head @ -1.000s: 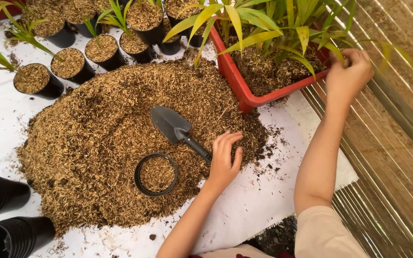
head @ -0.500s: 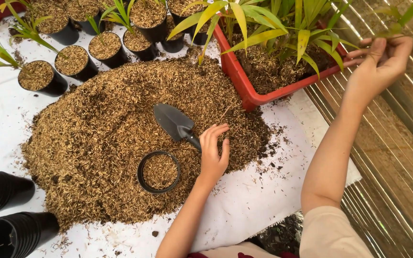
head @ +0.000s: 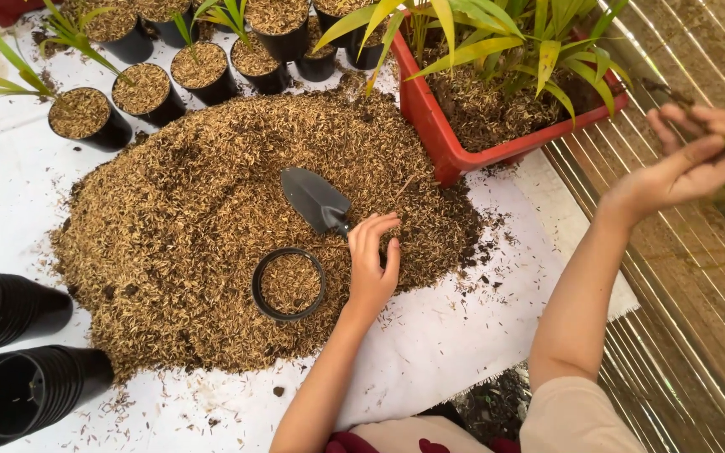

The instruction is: The person places a small plant into a black plastic pot and uses a hand trowel to scoop soil from a pile on the table, filling the pot around the plant's base. The person continues to add soil and gently press it down to secure the plant.

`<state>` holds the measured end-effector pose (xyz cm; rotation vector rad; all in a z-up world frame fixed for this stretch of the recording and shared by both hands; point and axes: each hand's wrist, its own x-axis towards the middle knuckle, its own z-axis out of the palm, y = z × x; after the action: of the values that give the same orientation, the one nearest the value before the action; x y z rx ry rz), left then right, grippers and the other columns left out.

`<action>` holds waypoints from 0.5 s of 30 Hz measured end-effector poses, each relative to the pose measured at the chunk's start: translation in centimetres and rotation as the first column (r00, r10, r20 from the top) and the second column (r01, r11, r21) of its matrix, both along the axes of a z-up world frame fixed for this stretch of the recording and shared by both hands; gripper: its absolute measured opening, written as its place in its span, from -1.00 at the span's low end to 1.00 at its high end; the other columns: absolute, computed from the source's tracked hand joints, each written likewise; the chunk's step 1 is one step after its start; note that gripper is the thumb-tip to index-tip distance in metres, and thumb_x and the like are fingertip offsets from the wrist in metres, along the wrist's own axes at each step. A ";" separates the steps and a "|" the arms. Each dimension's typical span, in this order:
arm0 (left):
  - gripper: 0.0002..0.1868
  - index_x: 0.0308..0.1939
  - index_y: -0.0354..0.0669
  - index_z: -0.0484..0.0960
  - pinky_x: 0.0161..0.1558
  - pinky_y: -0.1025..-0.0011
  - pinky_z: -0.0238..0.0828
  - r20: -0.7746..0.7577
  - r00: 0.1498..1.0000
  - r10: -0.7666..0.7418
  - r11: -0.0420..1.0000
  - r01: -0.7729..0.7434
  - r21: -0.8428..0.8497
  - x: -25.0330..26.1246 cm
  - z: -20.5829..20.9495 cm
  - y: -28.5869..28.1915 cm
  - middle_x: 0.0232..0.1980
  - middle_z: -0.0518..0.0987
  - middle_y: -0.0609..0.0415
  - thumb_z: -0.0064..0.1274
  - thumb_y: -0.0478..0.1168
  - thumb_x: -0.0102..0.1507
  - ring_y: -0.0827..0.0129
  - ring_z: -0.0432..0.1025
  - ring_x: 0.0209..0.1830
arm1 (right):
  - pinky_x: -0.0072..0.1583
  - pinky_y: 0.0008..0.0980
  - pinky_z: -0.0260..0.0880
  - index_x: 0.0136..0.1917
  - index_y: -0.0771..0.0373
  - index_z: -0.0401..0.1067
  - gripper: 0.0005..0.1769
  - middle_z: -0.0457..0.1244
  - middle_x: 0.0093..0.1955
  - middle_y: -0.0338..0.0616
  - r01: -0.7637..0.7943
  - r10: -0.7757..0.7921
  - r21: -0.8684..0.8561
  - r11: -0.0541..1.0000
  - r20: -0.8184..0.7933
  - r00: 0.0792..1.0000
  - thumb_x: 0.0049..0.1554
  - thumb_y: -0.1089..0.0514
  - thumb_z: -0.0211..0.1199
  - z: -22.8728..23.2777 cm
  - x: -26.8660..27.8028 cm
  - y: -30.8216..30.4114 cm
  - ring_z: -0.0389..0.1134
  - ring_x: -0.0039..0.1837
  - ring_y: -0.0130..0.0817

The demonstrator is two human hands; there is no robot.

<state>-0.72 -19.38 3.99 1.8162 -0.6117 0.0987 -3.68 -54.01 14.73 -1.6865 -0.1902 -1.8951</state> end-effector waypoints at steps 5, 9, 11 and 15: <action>-0.66 0.19 -0.13 0.47 0.38 0.07 0.10 0.027 0.999 -0.028 1.000 0.028 -0.002 -1.0 0.5 1.6 0.24 0.51 0.07 -0.27 -0.11 0.44 0.13 0.23 0.38 | -0.10 -0.04 0.57 0.19 0.49 0.24 -0.79 0.19 0.02 0.31 -0.120 0.114 0.072 0.990 0.077 0.990 0.46 0.40 -0.24 -2.7 -2.5 2.6 0.32 -0.13 0.08; -0.70 0.16 -0.16 0.49 0.35 0.12 0.16 0.005 0.995 -0.098 0.995 0.098 0.007 -1.9 1.0 3.3 0.19 0.51 0.04 -0.24 -0.24 0.40 0.17 0.28 0.31 | -0.41 -0.34 0.42 -0.04 0.45 0.24 -0.78 0.19 -0.22 0.14 -0.017 0.019 0.113 0.993 -0.020 1.000 0.41 0.44 -0.21 -4.8 -3.1 6.5 0.23 -0.44 -0.22; -0.71 0.15 -0.15 0.50 0.32 0.14 0.18 0.009 0.994 -0.109 0.994 0.108 0.017 -2.2 1.1 4.0 0.17 0.52 0.04 -0.25 -0.23 0.41 0.18 0.30 0.28 | -0.41 -0.42 0.43 0.00 0.42 0.24 -0.75 0.20 -0.19 0.09 -0.068 0.079 0.108 0.992 -0.100 0.992 0.46 0.28 -0.20 -7.3 -2.4 8.4 0.26 -0.42 -0.27; -0.75 0.09 0.00 0.53 0.26 0.17 0.22 -0.011 0.991 -0.132 0.991 0.133 0.021 -2.6 0.7 5.0 0.09 0.51 0.15 -0.18 -0.32 0.40 0.22 0.33 0.18 | -0.44 -0.29 0.45 -0.08 0.44 0.23 -0.66 0.23 -0.22 0.18 -0.232 0.259 0.138 0.963 -0.234 0.937 0.41 0.13 -0.16 -14.1 -0.4 11.6 0.36 -0.43 -0.12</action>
<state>-3.34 -14.38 4.68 1.7909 -0.7271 -0.0063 -4.12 -42.45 0.62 -1.7220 -0.1844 -1.4700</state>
